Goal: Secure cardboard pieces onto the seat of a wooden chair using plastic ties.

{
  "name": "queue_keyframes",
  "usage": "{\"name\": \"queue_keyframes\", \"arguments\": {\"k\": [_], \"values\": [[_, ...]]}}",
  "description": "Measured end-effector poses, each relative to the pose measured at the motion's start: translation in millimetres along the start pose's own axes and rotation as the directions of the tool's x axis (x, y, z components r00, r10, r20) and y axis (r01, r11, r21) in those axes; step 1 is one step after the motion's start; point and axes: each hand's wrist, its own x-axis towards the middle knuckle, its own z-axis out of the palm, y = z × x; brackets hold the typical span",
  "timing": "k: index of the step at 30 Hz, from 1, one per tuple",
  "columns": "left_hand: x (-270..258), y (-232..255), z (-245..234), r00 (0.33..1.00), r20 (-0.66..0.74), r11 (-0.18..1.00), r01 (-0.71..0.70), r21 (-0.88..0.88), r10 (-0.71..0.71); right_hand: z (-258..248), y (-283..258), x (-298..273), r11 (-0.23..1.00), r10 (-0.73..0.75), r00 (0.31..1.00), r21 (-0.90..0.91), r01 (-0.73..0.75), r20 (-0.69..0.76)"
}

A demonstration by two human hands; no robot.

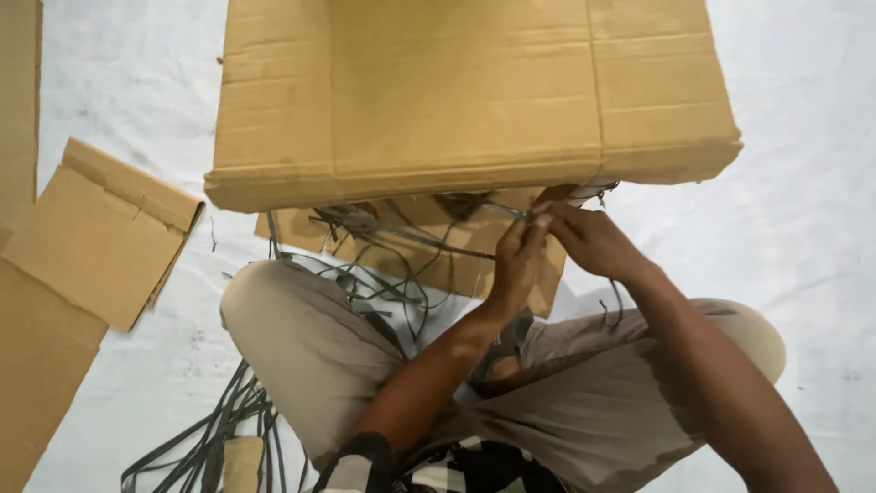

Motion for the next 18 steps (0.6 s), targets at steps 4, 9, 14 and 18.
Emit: {"name": "queue_keyframes", "arguments": {"k": [4, 9, 14, 18], "values": [[100, -109, -126, 0.985, 0.138, 0.817, -0.007, -0.577, 0.106, -14, -19, -5, 1.0, 0.003, 0.999, 0.023, -0.003, 0.034], [122, -96, -160, 0.887, -0.251, 0.731, -0.461, -0.503, 0.387, -15, -7, 1, 1.0, -0.003, 1.0, -0.007, 0.003, -0.024], [68, -17, -26, 0.985, -0.069, 0.917, -0.119, 0.382, 0.157, -9, -2, 8, 0.997, -0.074, 0.992, -0.019, 0.072, -0.102], [159, -166, -142, 0.985, 0.137, 0.86, -0.156, 0.486, 0.101, -17, 6, 7, 0.999, -0.047, 0.996, -0.019, 0.046, -0.079]]}}
